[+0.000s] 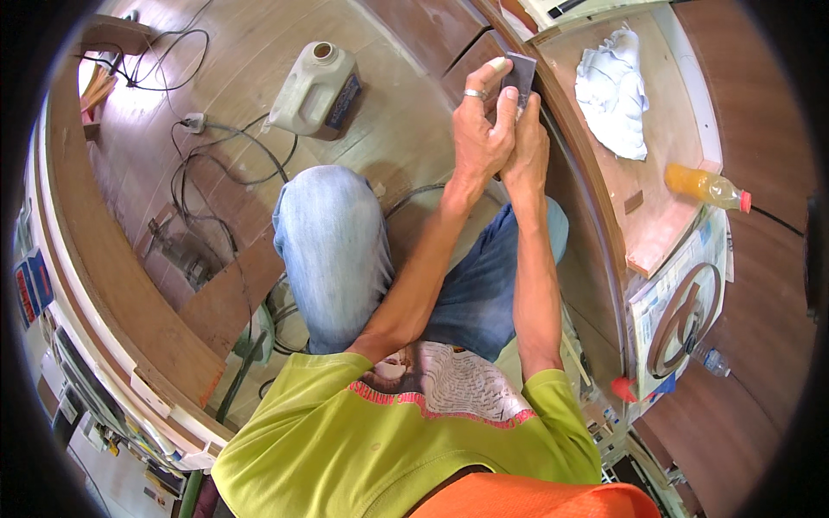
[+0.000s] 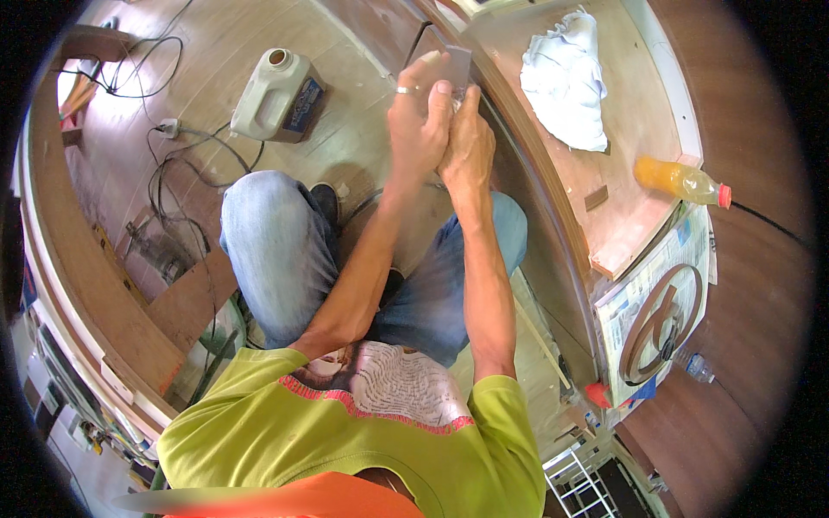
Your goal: The person sits on the floor and applies a liquid finish to a curved wooden furniture piece using a cloth, then sands the surface with a sanding block. The person handles a plastic bottle, a white cloth, and a sanding block while working on the wood.
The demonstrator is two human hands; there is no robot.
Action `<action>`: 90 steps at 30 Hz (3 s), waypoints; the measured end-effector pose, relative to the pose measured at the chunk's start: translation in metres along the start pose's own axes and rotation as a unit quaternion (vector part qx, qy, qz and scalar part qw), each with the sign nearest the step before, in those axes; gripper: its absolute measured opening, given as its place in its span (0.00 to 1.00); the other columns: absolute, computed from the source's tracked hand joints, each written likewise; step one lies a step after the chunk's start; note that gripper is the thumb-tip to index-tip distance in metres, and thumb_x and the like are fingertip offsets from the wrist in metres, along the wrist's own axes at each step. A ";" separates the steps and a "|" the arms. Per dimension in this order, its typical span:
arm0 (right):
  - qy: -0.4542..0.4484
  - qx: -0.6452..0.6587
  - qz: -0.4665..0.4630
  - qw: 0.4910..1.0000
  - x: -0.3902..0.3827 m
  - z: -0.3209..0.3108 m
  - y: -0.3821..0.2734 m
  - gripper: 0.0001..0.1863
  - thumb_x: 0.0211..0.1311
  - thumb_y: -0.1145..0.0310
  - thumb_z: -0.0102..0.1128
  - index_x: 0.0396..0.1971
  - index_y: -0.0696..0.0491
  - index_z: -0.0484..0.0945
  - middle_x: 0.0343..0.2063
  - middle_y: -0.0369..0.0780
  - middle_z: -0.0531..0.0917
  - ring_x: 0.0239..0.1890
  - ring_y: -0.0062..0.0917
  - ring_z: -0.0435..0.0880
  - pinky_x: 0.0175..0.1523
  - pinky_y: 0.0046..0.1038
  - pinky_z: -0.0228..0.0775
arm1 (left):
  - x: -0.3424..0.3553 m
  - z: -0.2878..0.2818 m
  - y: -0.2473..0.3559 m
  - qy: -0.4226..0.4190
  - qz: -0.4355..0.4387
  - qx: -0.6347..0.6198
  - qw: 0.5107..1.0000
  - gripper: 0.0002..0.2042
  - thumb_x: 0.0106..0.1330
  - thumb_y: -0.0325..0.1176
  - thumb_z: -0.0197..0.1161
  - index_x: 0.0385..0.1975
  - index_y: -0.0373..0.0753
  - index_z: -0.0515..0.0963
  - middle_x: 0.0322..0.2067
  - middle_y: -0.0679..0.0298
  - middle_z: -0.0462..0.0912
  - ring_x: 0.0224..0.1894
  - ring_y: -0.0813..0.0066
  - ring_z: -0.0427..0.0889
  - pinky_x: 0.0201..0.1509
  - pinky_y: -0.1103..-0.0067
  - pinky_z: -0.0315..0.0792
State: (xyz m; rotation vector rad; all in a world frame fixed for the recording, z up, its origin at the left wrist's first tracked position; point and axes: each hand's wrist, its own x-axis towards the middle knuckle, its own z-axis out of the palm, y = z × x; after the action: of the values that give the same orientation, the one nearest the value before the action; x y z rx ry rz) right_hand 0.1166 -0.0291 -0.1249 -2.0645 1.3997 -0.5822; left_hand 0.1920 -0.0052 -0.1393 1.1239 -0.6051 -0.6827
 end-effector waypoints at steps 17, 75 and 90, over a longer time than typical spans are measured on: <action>0.002 0.030 0.031 0.999 0.002 0.005 0.004 0.26 0.70 0.49 0.56 0.49 0.58 0.66 0.36 0.61 0.84 0.43 0.63 0.81 0.44 0.54 0.71 | 0.004 0.001 -0.006 0.008 0.043 0.034 0.998 0.17 0.76 0.31 0.57 0.61 0.34 0.72 0.56 0.57 0.85 0.44 0.74 0.83 0.49 0.75 0.77; -0.054 0.104 0.019 0.993 -0.006 -0.016 0.005 0.17 0.71 0.61 0.54 0.48 0.60 0.74 0.34 0.57 0.85 0.38 0.54 0.86 0.43 0.46 0.75 | 0.050 -0.014 -0.021 -0.057 -0.199 -0.284 0.936 0.34 0.62 0.27 0.74 0.64 0.30 0.61 0.40 0.55 0.83 0.38 0.71 0.85 0.29 0.76 0.83; -0.019 -0.119 0.006 0.993 0.009 -0.003 -0.005 0.18 0.71 0.61 0.47 0.50 0.61 0.67 0.30 0.62 0.84 0.35 0.62 0.83 0.39 0.58 0.72 | 0.051 0.000 -0.045 0.017 -0.148 -0.245 0.958 0.37 0.58 0.25 0.77 0.64 0.32 0.61 0.50 0.56 0.71 0.42 0.73 0.81 0.34 0.77 0.84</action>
State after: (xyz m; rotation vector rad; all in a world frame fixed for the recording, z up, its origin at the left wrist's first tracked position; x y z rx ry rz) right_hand 0.1217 -0.0371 -0.1187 -2.2362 1.5203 -0.3831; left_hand 0.2167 -0.0556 -0.1766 0.7616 -0.2133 -1.0052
